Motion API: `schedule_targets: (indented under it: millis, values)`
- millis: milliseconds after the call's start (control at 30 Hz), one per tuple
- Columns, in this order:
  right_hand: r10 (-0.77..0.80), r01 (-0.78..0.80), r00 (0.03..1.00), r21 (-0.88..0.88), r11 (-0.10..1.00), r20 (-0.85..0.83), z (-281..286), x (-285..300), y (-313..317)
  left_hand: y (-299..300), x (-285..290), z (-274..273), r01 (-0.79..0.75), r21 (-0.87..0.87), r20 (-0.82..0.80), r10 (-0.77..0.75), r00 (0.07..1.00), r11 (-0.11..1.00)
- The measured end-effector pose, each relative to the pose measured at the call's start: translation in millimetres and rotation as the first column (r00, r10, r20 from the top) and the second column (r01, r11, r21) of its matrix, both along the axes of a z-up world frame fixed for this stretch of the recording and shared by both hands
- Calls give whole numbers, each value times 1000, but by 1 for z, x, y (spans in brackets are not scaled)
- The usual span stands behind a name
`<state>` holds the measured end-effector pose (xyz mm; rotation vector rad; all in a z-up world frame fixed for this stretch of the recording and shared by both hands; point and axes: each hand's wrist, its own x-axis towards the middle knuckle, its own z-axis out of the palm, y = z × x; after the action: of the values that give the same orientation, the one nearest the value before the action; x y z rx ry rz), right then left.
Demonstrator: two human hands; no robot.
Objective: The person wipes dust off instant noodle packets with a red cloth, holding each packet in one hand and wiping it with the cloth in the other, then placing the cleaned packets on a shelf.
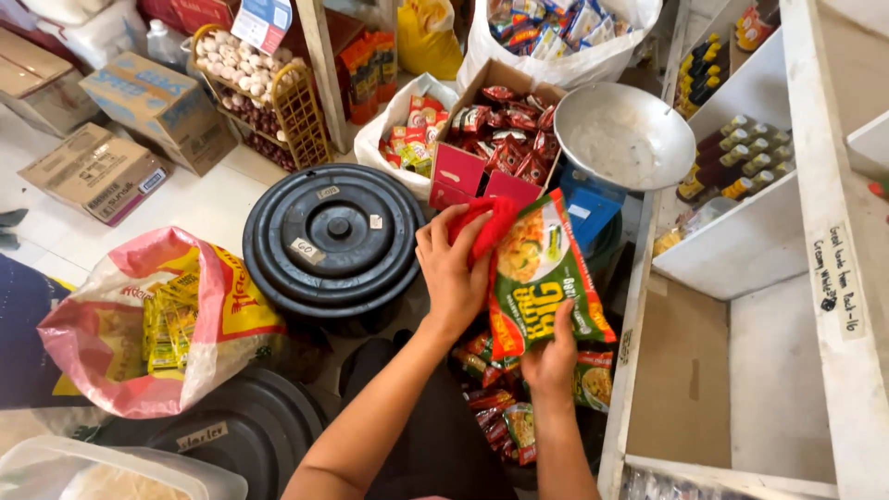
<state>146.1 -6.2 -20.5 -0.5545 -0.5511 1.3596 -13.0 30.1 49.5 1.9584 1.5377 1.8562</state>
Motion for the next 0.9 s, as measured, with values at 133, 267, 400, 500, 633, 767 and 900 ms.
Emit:
schedule_targets:
  millis: [133,267,400,500,633,767,900]
  values:
    - [58,-61,998,159,985,18,2,0,10,-30,16,1,169,20,-191,-162,968,985]
    - [410,-300,893,435,849,-184,-82,22,29,-42,28,3,340,69,-314,-303,900,938]
    - [232,-229,970,38,973,-71,-20,-21,3,-10,28,34,299,87,-241,-271,932,950]
    - [191,-190,982,-37,981,4,-13,-27,8,3,27,42,219,73,-178,-203,963,973]
    - [85,-102,981,85,991,177,16,-15,11,-33,33,10,401,32,-275,-378,884,915]
    - [84,-108,977,117,987,196,2,2,22,-33,14,-17,335,12,-239,-322,916,942]
    - [221,-220,975,-15,975,1,-11,8,15,8,-7,-24,168,-38,45,-166,985,985]
